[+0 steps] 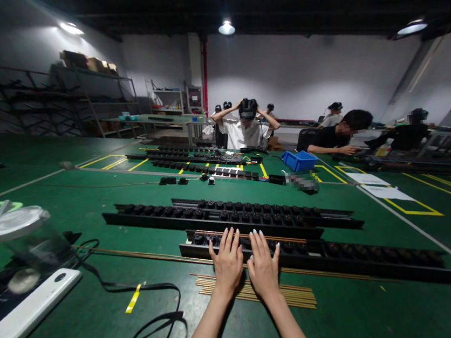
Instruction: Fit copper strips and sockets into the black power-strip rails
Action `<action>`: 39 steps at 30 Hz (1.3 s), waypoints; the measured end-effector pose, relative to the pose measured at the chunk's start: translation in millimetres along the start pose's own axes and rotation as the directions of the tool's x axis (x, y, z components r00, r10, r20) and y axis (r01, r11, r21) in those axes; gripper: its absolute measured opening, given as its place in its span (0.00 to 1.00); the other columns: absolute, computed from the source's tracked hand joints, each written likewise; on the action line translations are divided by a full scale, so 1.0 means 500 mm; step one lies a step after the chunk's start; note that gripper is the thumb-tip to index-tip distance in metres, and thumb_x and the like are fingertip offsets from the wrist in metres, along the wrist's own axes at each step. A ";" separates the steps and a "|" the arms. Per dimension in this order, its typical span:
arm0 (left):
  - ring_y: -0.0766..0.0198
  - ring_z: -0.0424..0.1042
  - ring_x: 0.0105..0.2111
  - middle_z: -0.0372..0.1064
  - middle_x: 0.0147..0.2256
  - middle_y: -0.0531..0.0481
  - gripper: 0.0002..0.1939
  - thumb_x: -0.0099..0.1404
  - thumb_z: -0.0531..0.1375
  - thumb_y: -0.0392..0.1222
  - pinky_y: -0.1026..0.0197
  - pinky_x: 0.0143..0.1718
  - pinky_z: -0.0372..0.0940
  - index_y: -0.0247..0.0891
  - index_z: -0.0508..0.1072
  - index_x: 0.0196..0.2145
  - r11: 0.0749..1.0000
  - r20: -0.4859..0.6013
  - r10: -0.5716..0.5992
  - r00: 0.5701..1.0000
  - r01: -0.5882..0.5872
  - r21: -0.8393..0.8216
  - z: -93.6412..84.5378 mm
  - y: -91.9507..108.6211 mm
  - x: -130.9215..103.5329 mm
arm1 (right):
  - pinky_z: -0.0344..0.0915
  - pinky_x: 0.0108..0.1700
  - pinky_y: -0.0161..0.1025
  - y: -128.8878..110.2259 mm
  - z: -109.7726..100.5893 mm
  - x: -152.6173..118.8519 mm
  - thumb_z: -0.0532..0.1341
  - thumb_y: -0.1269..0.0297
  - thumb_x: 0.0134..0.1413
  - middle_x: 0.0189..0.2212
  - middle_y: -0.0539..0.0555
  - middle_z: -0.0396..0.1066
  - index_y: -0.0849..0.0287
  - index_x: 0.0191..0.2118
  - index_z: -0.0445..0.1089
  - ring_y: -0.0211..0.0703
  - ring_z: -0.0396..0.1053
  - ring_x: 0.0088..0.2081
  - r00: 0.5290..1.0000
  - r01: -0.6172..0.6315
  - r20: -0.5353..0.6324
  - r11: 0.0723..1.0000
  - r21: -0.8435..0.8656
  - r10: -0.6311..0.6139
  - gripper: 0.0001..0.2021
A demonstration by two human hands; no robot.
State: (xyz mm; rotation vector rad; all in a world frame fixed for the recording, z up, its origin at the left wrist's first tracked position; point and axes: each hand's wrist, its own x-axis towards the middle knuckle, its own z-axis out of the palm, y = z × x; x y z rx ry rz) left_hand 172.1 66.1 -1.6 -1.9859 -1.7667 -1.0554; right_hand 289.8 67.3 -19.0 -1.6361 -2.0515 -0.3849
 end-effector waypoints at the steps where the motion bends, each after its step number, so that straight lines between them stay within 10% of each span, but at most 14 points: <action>1: 0.60 0.56 0.60 0.57 0.60 0.47 0.24 0.69 0.45 0.38 0.44 0.62 0.27 0.47 0.54 0.62 1.000 -0.008 -0.003 1.000 0.003 0.005 -0.001 -0.002 0.000 | 0.24 0.63 0.59 0.000 -0.001 0.000 0.42 0.72 0.56 0.65 0.54 0.46 0.60 0.65 0.47 0.42 0.39 0.66 1.000 -0.002 0.001 1.000 0.001 0.002 0.29; 39: 0.58 0.51 0.62 0.55 0.61 0.44 0.23 0.71 0.42 0.40 0.40 0.61 0.32 0.45 0.54 0.62 0.960 -0.150 -0.271 0.951 0.279 0.031 -0.007 -0.121 0.007 | 0.25 0.63 0.60 -0.001 0.005 -0.001 0.44 0.72 0.55 0.64 0.55 0.48 0.58 0.66 0.42 0.43 0.40 0.66 0.999 0.007 -0.037 1.000 0.018 -0.006 0.32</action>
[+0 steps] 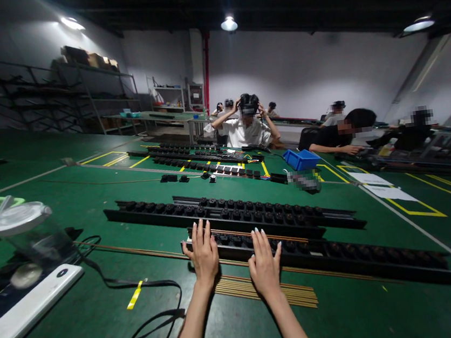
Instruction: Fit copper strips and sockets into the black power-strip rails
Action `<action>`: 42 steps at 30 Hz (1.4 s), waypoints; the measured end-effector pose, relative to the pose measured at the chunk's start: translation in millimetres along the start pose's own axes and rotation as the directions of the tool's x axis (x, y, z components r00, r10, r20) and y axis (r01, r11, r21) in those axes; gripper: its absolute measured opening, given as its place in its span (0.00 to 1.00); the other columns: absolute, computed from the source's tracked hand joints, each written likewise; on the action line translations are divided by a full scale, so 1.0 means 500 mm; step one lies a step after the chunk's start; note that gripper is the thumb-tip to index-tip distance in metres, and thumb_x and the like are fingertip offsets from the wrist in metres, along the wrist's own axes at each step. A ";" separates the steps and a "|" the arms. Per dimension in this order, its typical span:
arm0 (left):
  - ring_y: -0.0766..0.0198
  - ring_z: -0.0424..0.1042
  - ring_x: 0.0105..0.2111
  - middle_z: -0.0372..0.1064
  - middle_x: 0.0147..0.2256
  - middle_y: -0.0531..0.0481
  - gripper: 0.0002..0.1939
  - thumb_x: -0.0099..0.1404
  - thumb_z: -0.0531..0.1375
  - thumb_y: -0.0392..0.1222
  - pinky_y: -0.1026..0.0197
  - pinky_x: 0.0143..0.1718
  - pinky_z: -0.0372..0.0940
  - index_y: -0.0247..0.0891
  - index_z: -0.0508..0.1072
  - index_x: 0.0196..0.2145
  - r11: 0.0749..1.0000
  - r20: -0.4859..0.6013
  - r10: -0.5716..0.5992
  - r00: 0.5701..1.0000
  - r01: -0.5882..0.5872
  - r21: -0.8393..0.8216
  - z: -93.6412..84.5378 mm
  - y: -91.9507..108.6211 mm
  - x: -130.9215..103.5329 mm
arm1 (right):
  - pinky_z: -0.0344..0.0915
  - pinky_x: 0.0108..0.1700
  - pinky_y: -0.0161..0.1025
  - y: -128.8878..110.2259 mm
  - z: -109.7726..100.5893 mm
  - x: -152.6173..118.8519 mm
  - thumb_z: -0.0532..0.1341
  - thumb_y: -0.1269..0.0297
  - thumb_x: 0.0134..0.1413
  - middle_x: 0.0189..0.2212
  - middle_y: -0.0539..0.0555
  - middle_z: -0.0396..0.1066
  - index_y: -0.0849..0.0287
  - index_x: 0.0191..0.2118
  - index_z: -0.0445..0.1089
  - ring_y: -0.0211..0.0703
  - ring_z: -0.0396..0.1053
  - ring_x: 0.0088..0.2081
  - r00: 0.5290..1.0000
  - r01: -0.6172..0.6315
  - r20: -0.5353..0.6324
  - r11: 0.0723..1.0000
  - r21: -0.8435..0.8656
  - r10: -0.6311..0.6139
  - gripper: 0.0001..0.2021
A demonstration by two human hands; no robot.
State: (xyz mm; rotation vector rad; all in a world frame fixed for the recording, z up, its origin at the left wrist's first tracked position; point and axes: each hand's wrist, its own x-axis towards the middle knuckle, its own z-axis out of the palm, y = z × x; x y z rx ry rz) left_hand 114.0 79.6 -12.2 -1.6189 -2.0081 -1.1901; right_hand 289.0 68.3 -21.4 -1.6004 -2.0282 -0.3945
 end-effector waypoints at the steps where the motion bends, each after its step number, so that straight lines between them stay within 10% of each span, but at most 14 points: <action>1: 0.58 0.52 0.62 0.56 0.61 0.44 0.23 0.71 0.42 0.40 0.40 0.61 0.32 0.45 0.54 0.62 1.000 -0.002 -0.014 1.000 0.014 -0.002 0.000 -0.004 0.001 | 0.25 0.63 0.60 0.000 0.000 0.000 0.44 0.72 0.55 0.64 0.55 0.48 0.58 0.66 0.42 0.43 0.40 0.66 1.000 -0.001 0.001 1.000 0.001 0.001 0.32; 42: 0.58 0.53 0.62 0.55 0.61 0.44 0.25 0.70 0.44 0.38 0.39 0.61 0.26 0.46 0.49 0.63 0.977 0.158 0.213 0.964 -0.210 -0.030 0.001 0.069 -0.031 | 0.25 0.63 0.60 -0.003 -0.003 0.003 0.44 0.72 0.55 0.64 0.57 0.48 0.59 0.66 0.44 0.44 0.39 0.66 1.000 -0.016 0.024 1.000 -0.002 0.016 0.31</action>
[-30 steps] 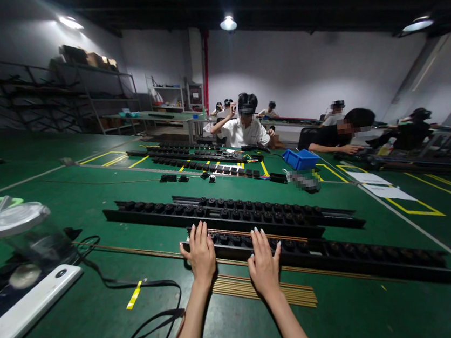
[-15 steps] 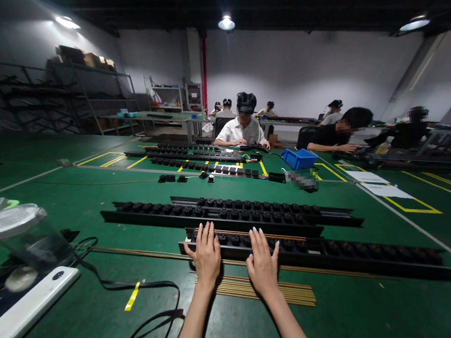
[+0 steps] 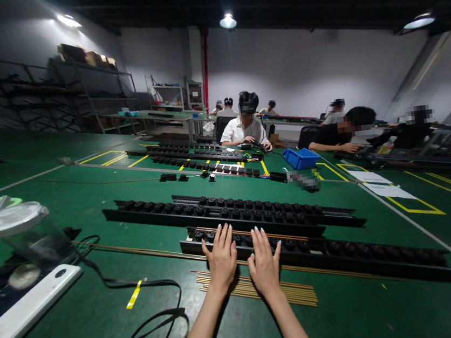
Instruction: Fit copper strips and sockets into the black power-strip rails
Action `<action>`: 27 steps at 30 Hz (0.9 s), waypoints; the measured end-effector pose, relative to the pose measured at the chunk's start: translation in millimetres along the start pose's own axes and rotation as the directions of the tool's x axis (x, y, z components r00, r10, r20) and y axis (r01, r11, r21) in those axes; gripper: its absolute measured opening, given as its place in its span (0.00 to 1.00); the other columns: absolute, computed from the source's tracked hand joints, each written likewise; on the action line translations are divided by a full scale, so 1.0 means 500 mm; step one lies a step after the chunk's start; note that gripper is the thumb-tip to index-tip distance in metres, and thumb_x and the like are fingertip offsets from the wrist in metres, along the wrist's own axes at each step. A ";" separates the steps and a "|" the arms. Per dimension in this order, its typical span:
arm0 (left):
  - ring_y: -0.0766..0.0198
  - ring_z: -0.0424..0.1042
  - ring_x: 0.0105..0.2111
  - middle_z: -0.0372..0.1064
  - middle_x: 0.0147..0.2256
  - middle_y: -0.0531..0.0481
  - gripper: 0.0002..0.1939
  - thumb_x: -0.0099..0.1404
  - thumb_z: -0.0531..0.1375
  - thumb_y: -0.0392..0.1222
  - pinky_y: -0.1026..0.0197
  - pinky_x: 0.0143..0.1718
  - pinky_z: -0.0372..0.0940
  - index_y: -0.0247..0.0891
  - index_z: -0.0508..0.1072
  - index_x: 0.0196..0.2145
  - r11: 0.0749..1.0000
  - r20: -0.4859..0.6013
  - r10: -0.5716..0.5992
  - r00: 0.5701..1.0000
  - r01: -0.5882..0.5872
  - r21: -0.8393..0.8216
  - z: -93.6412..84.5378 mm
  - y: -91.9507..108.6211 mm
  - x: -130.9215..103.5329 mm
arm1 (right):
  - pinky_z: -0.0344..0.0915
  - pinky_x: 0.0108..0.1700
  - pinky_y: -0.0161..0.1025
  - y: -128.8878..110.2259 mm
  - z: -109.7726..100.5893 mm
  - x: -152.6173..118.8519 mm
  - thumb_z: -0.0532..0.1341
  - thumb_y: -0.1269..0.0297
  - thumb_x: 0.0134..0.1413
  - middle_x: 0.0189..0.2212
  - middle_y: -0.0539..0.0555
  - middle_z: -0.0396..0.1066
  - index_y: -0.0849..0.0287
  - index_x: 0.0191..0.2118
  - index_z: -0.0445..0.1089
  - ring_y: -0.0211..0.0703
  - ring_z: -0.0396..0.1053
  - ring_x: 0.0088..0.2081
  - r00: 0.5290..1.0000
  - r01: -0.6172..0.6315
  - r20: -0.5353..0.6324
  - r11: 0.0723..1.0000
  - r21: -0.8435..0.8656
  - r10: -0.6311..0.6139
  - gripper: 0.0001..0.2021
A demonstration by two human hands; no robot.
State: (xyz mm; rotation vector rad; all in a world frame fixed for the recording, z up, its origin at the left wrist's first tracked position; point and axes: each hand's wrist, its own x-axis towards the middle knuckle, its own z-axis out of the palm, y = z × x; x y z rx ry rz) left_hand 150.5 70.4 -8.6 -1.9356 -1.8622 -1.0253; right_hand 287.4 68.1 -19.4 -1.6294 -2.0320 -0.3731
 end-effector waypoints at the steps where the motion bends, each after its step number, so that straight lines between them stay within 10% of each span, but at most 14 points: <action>1: 0.58 0.54 0.61 0.56 0.60 0.44 0.25 0.70 0.44 0.38 0.39 0.61 0.26 0.47 0.50 0.63 1.000 0.010 0.012 1.000 -0.012 -0.005 0.000 0.003 -0.001 | 0.25 0.63 0.60 0.000 0.000 0.000 0.44 0.72 0.55 0.64 0.57 0.49 0.59 0.66 0.44 0.45 0.39 0.66 1.000 0.000 -0.002 1.000 0.001 0.000 0.31; 27: 0.59 0.56 0.60 0.60 0.58 0.45 0.26 0.68 0.45 0.38 0.44 0.62 0.23 0.45 0.50 0.63 0.986 0.029 0.135 0.990 -0.132 -0.105 0.012 0.059 -0.012 | 0.28 0.63 0.60 0.001 -0.015 -0.002 0.43 0.72 0.57 0.65 0.56 0.46 0.58 0.66 0.41 0.44 0.36 0.67 0.999 0.033 0.025 0.999 -0.025 -0.032 0.30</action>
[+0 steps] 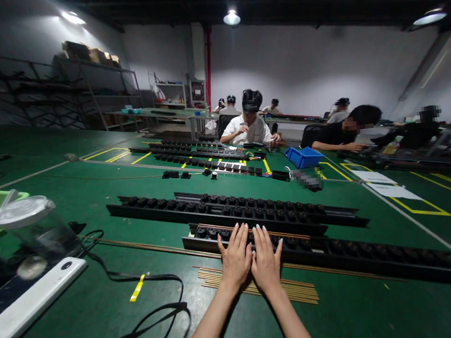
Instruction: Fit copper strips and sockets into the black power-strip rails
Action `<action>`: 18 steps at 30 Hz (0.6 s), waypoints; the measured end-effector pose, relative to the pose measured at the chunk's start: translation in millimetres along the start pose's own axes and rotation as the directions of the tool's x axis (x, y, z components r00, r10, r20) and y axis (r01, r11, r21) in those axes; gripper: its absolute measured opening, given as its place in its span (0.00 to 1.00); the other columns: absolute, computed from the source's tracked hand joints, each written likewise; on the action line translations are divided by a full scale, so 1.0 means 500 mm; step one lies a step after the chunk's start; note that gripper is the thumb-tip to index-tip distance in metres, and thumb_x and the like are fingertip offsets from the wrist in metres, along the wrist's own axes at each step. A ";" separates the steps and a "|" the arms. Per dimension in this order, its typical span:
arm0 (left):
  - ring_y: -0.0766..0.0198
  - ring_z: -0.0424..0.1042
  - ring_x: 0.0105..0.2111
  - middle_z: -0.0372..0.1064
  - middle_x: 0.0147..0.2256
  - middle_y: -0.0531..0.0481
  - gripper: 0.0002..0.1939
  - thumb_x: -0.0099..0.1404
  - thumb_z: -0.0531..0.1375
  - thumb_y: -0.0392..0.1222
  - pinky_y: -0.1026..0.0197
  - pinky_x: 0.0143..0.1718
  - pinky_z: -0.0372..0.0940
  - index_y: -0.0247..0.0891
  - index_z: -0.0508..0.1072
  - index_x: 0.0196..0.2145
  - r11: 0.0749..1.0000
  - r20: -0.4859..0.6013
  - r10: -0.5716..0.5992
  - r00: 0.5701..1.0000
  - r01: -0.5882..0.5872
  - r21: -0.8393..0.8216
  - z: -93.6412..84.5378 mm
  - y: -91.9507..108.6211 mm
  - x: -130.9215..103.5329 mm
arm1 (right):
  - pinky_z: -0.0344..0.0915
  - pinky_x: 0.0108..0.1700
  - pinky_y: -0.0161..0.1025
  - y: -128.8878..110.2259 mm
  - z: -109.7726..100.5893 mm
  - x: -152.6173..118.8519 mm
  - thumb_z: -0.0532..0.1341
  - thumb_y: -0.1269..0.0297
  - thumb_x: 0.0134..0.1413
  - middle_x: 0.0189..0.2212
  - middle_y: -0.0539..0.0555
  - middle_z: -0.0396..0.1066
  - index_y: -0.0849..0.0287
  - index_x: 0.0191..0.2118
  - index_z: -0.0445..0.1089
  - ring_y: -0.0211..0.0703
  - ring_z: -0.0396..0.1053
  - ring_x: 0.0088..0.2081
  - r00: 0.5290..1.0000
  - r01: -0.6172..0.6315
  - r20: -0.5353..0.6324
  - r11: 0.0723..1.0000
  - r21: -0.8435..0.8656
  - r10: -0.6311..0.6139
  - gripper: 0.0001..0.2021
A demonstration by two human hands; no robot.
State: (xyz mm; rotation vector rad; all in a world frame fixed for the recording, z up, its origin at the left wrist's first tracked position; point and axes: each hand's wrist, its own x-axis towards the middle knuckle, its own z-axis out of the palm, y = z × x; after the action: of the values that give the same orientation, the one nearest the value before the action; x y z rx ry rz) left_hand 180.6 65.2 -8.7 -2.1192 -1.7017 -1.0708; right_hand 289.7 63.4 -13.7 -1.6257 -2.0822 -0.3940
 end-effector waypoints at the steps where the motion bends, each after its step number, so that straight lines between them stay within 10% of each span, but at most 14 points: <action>1: 0.60 0.55 0.61 0.60 0.59 0.45 0.27 0.68 0.45 0.38 0.44 0.62 0.22 0.45 0.49 0.64 1.000 0.000 0.000 1.000 0.000 -0.007 0.000 0.001 0.000 | 0.29 0.63 0.60 0.001 0.001 0.000 0.43 0.71 0.58 0.65 0.56 0.46 0.58 0.67 0.41 0.44 0.36 0.67 1.000 0.002 0.004 1.000 0.002 -0.002 0.30; 18: 0.63 0.52 0.62 0.56 0.61 0.46 0.27 0.70 0.44 0.41 0.48 0.62 0.17 0.43 0.43 0.65 0.993 0.076 0.099 0.992 -0.093 -0.079 0.005 0.010 -0.005 | 0.24 0.63 0.60 0.008 0.032 -0.004 0.37 0.69 0.62 0.66 0.54 0.41 0.57 0.67 0.34 0.42 0.33 0.67 1.000 -0.015 0.012 1.000 -0.011 0.015 0.28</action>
State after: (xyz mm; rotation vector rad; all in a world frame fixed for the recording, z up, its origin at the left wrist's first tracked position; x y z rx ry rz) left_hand 186.0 63.3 -10.7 -2.2940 -1.5985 -1.0519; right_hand 290.9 70.5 -28.6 -1.6529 -2.0792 -0.3915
